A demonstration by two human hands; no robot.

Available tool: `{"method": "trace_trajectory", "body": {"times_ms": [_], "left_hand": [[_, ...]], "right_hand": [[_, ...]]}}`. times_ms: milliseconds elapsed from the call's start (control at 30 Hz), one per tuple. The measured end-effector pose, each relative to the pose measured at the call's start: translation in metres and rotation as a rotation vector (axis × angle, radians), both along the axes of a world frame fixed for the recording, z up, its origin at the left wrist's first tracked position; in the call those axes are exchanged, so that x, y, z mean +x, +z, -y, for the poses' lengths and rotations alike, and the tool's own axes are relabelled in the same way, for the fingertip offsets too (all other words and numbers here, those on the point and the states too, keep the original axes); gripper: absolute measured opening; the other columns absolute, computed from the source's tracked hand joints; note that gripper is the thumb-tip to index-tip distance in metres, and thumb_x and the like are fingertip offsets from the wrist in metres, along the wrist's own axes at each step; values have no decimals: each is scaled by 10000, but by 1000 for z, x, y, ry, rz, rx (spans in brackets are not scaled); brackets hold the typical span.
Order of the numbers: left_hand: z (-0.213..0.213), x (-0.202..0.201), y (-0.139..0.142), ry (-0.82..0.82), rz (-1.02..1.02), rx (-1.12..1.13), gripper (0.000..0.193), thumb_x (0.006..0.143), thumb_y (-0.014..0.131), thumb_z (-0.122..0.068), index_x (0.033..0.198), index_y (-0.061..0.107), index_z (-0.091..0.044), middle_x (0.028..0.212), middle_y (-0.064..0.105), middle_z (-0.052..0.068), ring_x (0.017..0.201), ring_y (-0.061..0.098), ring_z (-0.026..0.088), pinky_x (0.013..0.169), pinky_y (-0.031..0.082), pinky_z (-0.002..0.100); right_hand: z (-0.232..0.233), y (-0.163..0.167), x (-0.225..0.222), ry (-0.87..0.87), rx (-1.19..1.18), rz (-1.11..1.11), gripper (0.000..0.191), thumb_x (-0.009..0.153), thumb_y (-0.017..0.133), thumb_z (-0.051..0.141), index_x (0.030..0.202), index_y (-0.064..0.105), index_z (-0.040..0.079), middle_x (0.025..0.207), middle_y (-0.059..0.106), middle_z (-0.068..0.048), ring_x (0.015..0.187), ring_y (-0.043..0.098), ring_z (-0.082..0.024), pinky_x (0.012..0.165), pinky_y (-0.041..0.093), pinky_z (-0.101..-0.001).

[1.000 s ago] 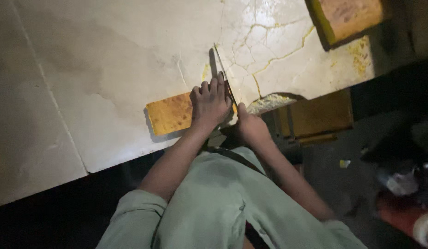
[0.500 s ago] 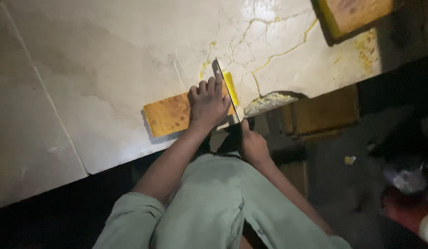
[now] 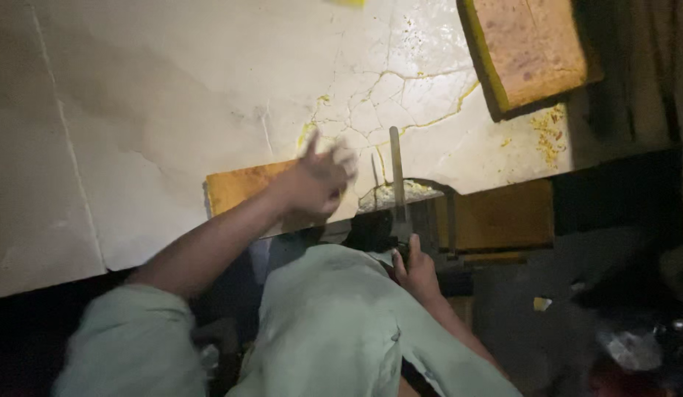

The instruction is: The person slices a rectangular yellow food block into thin strips using a long knife on a white countertop. They then remove a larger block from a metal tray, flip it, and continue slicing it into strips.

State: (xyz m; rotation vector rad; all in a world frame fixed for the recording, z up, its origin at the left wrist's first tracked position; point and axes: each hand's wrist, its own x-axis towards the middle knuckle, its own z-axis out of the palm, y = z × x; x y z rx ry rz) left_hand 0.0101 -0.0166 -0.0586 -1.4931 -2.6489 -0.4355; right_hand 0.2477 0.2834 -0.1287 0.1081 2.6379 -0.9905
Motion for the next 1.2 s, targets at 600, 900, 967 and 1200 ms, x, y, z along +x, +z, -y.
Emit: {"method": "trace_trajectory", "body": {"times_ms": [600, 900, 967, 1200], "left_hand": [[103, -126, -19, 942, 258, -117, 680, 1048, 448, -391, 1649, 176, -227, 1670, 206, 177, 1519, 123, 486, 1117, 109, 806], [106, -133, -32, 932, 199, -73, 635, 990, 579, -364, 1559, 370, -174, 1564, 354, 171, 1452, 285, 488, 1060, 214, 826], [108, -138, -46, 921, 117, -70, 616, 973, 589, -396, 1526, 420, -183, 1523, 380, 183, 1405, 313, 498, 1015, 228, 841], [115, -146, -64, 940, 51, -251, 414, 1024, 526, -280, 1426, 559, -186, 1565, 420, 106, 1436, 352, 425, 1025, 329, 791]], "right_hand": [[167, 52, -205, 344, 0, -227, 671, 919, 601, 108, 1463, 275, -111, 915, 688, -271, 787, 668, -477, 682, 534, -556], [263, 132, -346, 273, 198, 103, 320, 933, 588, 204, 1144, 421, 30, 867, 692, -305, 798, 696, -494, 690, 553, -568], [271, 135, -355, 283, 218, 206, 305, 899, 536, 127, 1158, 405, 34, 906, 695, -289, 774, 720, -477, 659, 585, -548], [281, 113, -361, 272, 176, -10, 254, 980, 514, 178, 1155, 418, 19, 905, 699, -313, 826, 695, -502, 712, 551, -571]]}}
